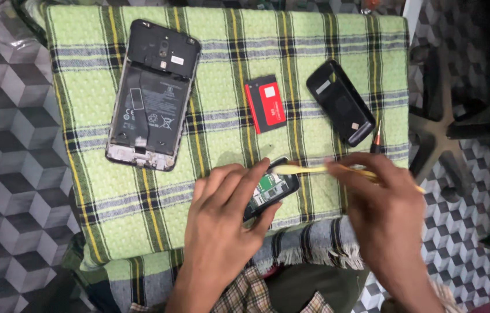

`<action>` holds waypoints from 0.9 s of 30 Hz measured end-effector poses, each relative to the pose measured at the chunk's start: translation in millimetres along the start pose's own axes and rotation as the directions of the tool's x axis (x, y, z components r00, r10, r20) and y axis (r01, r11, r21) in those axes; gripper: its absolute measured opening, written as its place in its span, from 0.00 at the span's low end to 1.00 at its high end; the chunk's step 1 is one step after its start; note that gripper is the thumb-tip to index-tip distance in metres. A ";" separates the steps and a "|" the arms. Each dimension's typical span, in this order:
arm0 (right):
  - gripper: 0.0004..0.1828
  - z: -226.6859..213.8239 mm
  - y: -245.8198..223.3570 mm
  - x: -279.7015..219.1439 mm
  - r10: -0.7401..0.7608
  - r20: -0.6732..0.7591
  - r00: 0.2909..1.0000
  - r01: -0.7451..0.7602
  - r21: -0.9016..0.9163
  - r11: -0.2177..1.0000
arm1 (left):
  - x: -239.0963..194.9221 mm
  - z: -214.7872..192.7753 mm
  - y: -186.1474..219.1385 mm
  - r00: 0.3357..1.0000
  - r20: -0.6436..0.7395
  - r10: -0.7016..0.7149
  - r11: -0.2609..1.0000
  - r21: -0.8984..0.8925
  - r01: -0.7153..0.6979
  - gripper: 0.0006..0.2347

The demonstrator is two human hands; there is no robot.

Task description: The person uses a yellow toothbrush to scrub the exposed circuit board and internal components of a disassembled mobile phone. The person holds the phone in one hand and brushes the board with the other, rotating the device to access different areas.

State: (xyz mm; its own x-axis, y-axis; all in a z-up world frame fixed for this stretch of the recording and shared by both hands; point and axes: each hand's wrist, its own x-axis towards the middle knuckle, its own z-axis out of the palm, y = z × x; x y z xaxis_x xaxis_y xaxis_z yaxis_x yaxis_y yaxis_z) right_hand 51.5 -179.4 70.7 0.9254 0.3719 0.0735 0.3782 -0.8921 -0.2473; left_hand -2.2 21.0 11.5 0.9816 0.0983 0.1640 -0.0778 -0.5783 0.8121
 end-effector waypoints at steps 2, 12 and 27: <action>0.24 -4.4 1.0 -2.6 0.158 0.027 0.987 -0.156 -0.064 0.986 | 0.5 -0.3 -1.0 1.000 0.004 0.006 1.000 -0.017 -0.006 0.27; 0.25 33.3 -27.9 -81.9 0.211 0.100 0.972 -0.225 0.153 0.962 | 0.0 -0.9 1.0 1.000 0.004 -0.018 1.000 -0.013 0.018 0.27; 0.31 30.0 -35.3 -64.0 0.096 0.188 0.977 -0.136 0.210 0.968 | 2.8 -0.3 3.4 1.000 -0.030 -0.005 1.000 -0.021 0.004 0.29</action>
State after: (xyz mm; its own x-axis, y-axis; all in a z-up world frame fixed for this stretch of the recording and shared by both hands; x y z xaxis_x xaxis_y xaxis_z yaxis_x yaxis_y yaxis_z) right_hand -21.9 -163.9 45.7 0.9358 0.3262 -0.1337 0.2351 -0.8601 -0.4527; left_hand 0.2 19.5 14.9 0.9762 0.1254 0.1767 -0.0771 -0.5611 0.8241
